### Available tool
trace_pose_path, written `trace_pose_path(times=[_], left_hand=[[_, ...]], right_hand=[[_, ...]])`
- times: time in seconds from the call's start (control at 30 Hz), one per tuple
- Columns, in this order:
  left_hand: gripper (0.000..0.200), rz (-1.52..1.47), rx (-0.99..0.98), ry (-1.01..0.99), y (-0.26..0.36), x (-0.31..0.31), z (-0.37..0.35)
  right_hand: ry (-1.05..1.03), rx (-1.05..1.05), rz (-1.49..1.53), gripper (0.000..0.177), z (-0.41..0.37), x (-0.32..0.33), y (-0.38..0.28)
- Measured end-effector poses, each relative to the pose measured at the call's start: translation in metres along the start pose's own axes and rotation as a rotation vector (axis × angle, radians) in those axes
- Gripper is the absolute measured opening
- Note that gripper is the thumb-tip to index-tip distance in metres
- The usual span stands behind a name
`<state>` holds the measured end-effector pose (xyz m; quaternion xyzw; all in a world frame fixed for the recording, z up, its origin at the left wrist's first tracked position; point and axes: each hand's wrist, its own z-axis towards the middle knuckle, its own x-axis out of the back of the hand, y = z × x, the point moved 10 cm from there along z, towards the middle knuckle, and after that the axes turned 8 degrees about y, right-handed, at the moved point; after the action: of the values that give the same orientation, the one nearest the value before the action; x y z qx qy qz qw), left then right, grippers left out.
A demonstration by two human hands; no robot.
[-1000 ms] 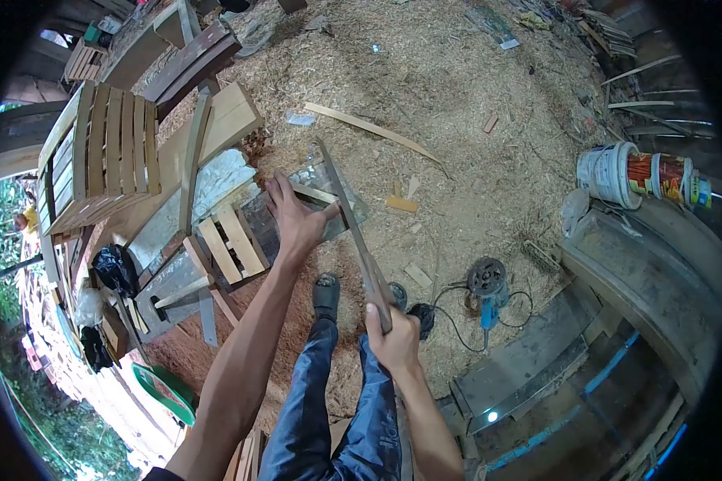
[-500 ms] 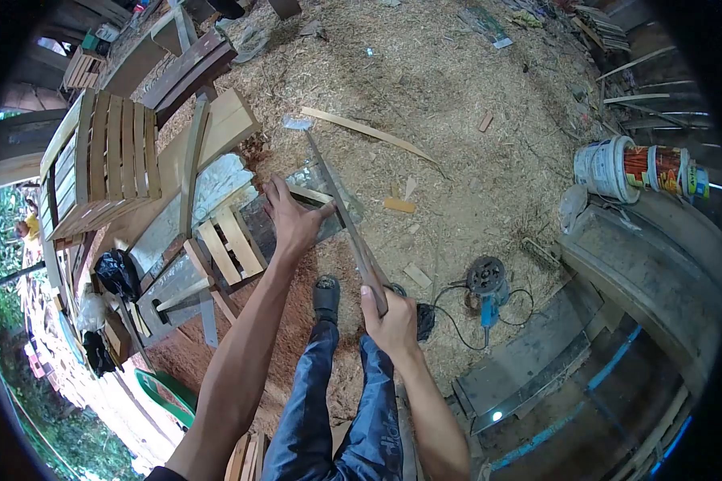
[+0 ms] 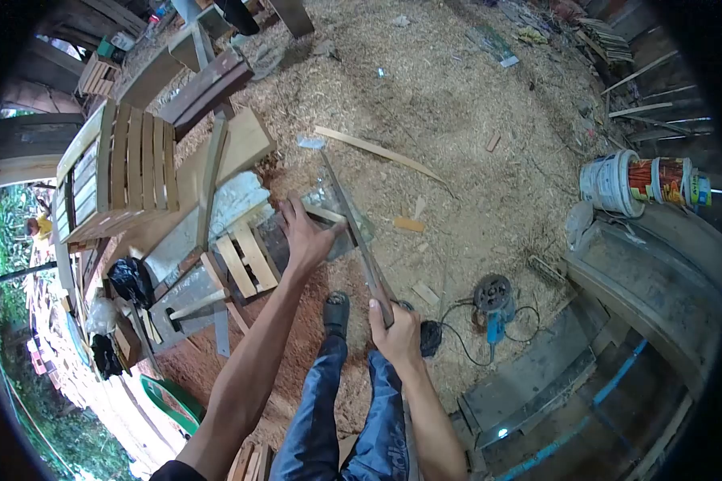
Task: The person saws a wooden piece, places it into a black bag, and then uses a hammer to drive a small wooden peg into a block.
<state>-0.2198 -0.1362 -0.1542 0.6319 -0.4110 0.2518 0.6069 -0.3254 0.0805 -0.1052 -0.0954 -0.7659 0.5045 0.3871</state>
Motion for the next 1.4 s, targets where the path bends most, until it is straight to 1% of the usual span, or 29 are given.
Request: trace_pose_path(times=[0.03,0.1,0.13,0.17,0.23,0.27,0.3,0.37,0.5,0.6,0.67,0.7,0.77,0.8,0.83,0.93,1.03,1.1,1.17,1.23,1.27,1.4], left_hand=[[0.101,0.000,-0.012,0.008,0.002,-0.001,0.005],[0.079,-0.085,0.048,0.242,-0.002,0.020,0.011],[0.055,-0.121,-0.091,0.458,0.016,0.035,0.013],[0.055,-0.119,-0.092,0.450,0.020,0.029,0.020],[0.042,0.029,-0.240,0.475,0.036,0.014,0.030],[0.032,0.077,-0.232,0.534,0.036,0.007,0.028],[0.032,0.078,-0.233,0.533,0.036,0.002,0.028],[0.030,0.143,-0.153,0.575,0.027,-0.004,0.029],[0.031,0.271,-0.110,0.577,0.020,-0.011,0.032],[0.033,0.318,-0.059,0.510,0.019,-0.013,0.034],[0.030,0.354,-0.082,0.557,0.022,-0.012,0.034],[0.030,0.357,-0.079,0.553,0.025,-0.012,0.034],[0.023,0.335,-0.038,0.538,0.026,-0.010,0.033],[0.023,0.342,-0.037,0.531,0.024,-0.011,0.032],[0.023,0.341,-0.048,0.542,0.022,-0.012,0.032],[0.024,0.342,-0.052,0.578,0.020,-0.011,0.036],[0.024,0.352,-0.052,0.577,0.016,-0.013,0.035],[0.024,0.362,-0.075,0.569,0.020,-0.012,0.037],[0.024,0.345,-0.047,0.538,0.019,-0.013,0.038],[0.023,0.333,-0.068,0.557,0.023,-0.012,0.039],[0.023,0.327,-0.088,0.565,0.024,-0.012,0.036],[0.022,0.339,-0.085,0.545,0.022,-0.013,0.036]], right_hand=[[0.020,0.015,0.004,0.033,0.000,0.002,0.000],[0.016,0.024,-0.001,0.032,0.002,0.002,0.001],[-0.003,0.020,-0.005,0.032,0.002,0.001,0.003],[-0.022,0.012,-0.012,0.032,0.001,0.001,0.004],[-0.029,-0.026,0.014,0.031,0.001,0.002,0.003],[-0.036,-0.053,0.043,0.030,0.001,0.001,0.005],[-0.035,-0.055,0.044,0.030,0.001,0.001,0.006],[-0.050,-0.070,0.047,0.028,0.001,0.000,0.008],[-0.053,-0.087,0.078,0.025,0.001,0.002,0.012],[-0.051,-0.067,0.041,0.024,-0.017,0.014,0.014],[-0.029,-0.160,0.059,0.023,-0.039,0.034,0.022],[-0.032,-0.164,0.058,0.023,-0.050,0.039,0.028],[-0.020,-0.071,0.013,0.027,-0.063,0.045,0.029],[-0.040,-0.126,-0.008,0.025,-0.060,0.042,0.029],[-0.044,-0.130,-0.006,0.025,-0.053,0.035,0.027],[0.020,-0.137,0.030,0.022,-0.025,0.012,0.020],[-0.021,-0.098,0.003,0.021,-0.024,0.007,0.025],[0.013,-0.106,0.031,0.020,-0.028,0.023,0.014],[0.045,-0.112,0.057,0.019,-0.042,0.039,0.016],[-0.059,-0.154,-0.057,0.019,-0.062,0.045,0.033],[-0.094,-0.180,-0.052,0.019,-0.063,0.042,0.038],[-0.057,-0.166,0.020,0.020,-0.012,0.011,0.022]])
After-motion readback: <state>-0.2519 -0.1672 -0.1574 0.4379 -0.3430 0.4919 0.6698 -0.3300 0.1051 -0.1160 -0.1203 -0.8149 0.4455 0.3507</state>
